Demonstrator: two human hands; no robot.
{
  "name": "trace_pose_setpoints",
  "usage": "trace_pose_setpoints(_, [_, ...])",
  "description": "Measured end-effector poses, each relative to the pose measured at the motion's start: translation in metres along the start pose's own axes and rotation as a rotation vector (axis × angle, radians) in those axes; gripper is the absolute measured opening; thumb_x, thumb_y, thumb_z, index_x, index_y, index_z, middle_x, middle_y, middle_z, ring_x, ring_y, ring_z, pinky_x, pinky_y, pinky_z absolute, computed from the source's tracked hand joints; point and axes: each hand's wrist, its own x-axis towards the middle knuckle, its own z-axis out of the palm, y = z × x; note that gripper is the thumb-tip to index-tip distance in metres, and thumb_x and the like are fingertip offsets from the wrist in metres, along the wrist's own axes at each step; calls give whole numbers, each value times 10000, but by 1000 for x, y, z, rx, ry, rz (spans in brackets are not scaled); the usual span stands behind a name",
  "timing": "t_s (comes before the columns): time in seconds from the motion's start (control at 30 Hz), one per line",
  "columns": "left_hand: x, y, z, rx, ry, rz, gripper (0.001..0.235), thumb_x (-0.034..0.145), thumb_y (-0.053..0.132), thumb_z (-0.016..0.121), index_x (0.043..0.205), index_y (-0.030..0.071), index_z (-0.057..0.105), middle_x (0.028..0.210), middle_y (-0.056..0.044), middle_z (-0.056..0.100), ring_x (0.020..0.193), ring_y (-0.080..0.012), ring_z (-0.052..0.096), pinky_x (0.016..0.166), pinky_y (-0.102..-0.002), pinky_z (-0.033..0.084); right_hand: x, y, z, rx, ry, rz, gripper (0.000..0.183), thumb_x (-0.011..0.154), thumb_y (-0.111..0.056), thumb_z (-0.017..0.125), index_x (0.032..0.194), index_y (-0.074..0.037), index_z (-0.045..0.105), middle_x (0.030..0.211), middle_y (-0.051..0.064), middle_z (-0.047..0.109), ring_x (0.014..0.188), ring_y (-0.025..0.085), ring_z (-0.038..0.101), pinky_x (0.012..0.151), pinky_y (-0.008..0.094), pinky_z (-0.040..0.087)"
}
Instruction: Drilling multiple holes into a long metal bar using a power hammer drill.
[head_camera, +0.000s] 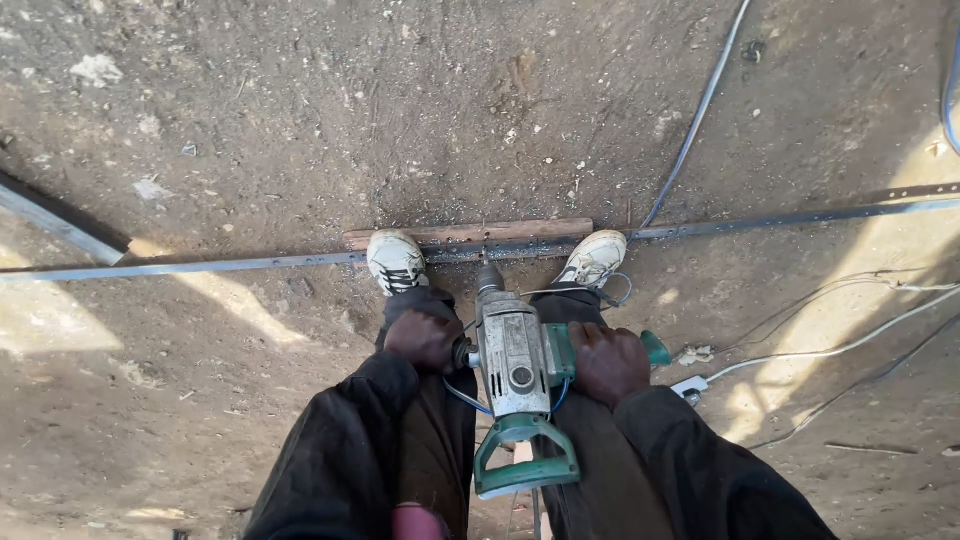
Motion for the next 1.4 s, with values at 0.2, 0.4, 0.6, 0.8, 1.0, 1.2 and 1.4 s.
trace_pose_setpoints(0.2, [6,-1,-12,17,54,31,347,622,451,716,837,182,674,624,-28,673,557,-296,688,528,-439,575,7,0,-9,18,-39,-10,475,952,-419,682,1250,-49,693,998,180,767,916,355,802,785,492,679])
trace_pose_setpoints(0.4, [12,3,-2,36,20,33,284,665,433,680,843,212,689,612,10,657,534,-263,667,511,-421,567,-2,11,0,17,-44,0,532,930,-438,695,1292,-48,676,1021,190,760,902,361,802,779,500,679])
trace_pose_setpoints(0.6, [2,1,-12,84,43,6,217,684,420,682,780,231,631,562,7,610,501,-272,648,516,-437,574,2,2,6,32,-20,-23,511,947,-454,687,1253,-45,681,974,197,758,868,373,801,749,514,684])
trace_pose_setpoints(0.8, [16,7,-19,5,58,54,257,701,413,677,793,176,640,588,-45,647,518,-288,662,534,-438,574,2,11,2,27,10,-20,533,949,-448,698,1282,-33,679,1008,200,762,875,369,802,749,503,684])
trace_pose_setpoints(1.0, [5,4,-7,54,86,43,262,643,466,639,772,239,609,564,18,605,498,-258,642,510,-421,557,1,7,4,-21,-5,-39,515,939,-423,692,1292,-48,678,1030,199,761,895,362,803,750,500,685])
trace_pose_setpoints(1.2, [14,8,-6,59,96,12,239,634,429,663,756,233,600,535,22,588,489,-257,638,520,-423,566,-1,12,1,2,-55,-7,530,923,-453,690,1271,-54,679,988,188,766,879,367,804,754,509,686])
trace_pose_setpoints(1.4, [12,7,-13,38,112,17,297,642,459,679,778,202,616,564,-22,618,502,-300,648,528,-455,563,3,8,4,-50,-45,1,566,906,-451,698,1295,-40,683,1019,194,771,895,349,806,765,492,683])
